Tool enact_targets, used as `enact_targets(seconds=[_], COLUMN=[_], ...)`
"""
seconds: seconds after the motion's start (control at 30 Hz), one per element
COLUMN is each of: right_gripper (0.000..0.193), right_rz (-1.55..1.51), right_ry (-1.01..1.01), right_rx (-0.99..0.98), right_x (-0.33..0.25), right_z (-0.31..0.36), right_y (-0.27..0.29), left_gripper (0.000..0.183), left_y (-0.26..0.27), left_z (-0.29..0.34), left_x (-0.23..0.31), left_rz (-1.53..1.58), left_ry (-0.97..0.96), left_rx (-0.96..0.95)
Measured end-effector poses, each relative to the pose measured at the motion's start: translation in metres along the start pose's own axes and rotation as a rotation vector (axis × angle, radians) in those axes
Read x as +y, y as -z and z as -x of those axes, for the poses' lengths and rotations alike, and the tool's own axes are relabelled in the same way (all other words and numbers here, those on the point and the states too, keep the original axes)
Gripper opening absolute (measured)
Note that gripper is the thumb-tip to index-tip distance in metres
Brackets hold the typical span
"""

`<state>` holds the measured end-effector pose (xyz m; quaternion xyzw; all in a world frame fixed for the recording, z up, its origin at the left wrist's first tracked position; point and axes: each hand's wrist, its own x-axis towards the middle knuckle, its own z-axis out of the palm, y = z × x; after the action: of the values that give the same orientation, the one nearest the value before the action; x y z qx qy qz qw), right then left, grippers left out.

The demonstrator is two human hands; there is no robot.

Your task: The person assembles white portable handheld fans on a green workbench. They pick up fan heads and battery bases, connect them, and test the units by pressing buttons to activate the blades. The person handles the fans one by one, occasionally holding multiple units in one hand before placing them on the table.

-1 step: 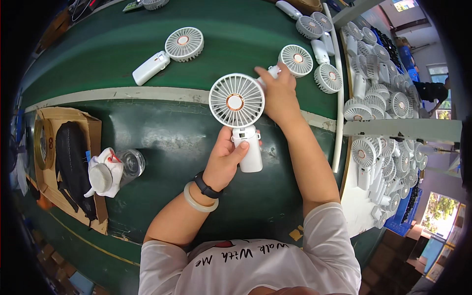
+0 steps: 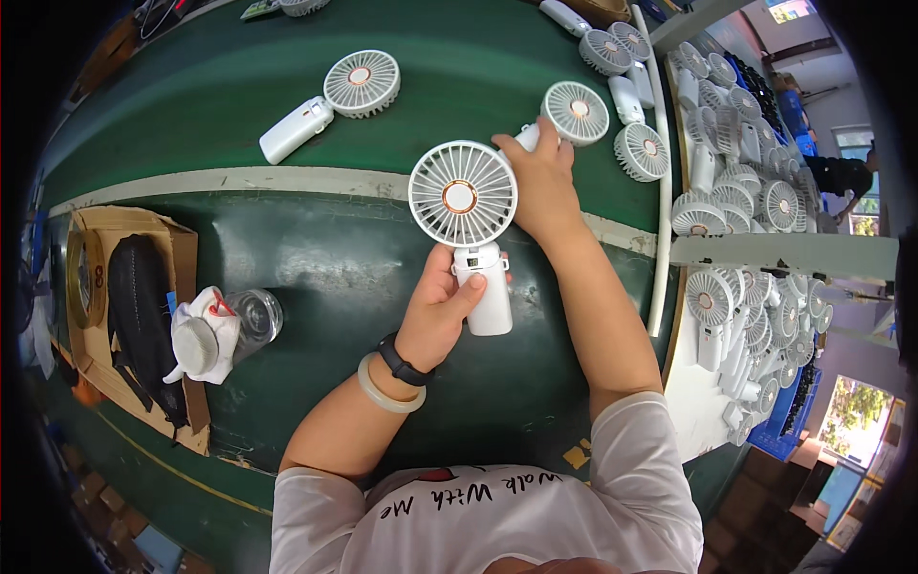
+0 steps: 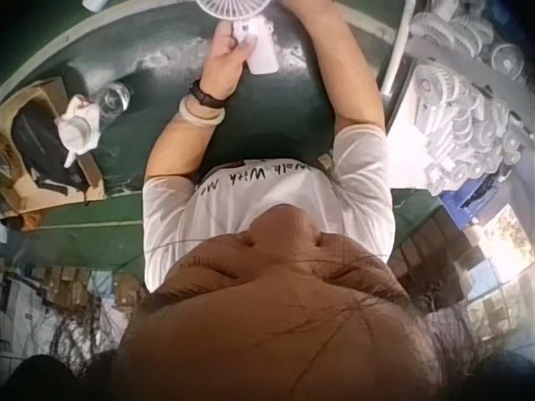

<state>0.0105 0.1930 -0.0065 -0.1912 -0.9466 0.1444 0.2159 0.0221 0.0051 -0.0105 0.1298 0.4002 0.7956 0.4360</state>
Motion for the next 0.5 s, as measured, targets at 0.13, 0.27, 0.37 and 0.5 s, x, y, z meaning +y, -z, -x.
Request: enact_targets(seconds=[0.13,0.27,0.37,0.5], right_gripper=[0.030,0.046,0.054,0.046], right_rz=[0.021,0.010,-0.198,-1.631], right_ry=[0.151,-0.137,-0.278,-0.487], right_rx=[0.038,0.138,0.089,-0.149], right_x=[0.018,0.039,0.067,0.041], right_z=[-0.006,-0.008,-0.002,0.041], right_y=[-0.009,-0.003,0.004,0.031], left_gripper=[0.039,0.041,0.042,0.043], left_y=[0.004,0.004,-0.002,0.002], left_z=[0.002,0.003,0.001,0.003], left_x=[0.003,0.002,0.003,0.003], left_rz=[0.079,0.056,0.040,0.063], left_ry=[0.010,0.005,0.004,0.015], left_rx=[-0.069,-0.056,-0.079,-0.103])
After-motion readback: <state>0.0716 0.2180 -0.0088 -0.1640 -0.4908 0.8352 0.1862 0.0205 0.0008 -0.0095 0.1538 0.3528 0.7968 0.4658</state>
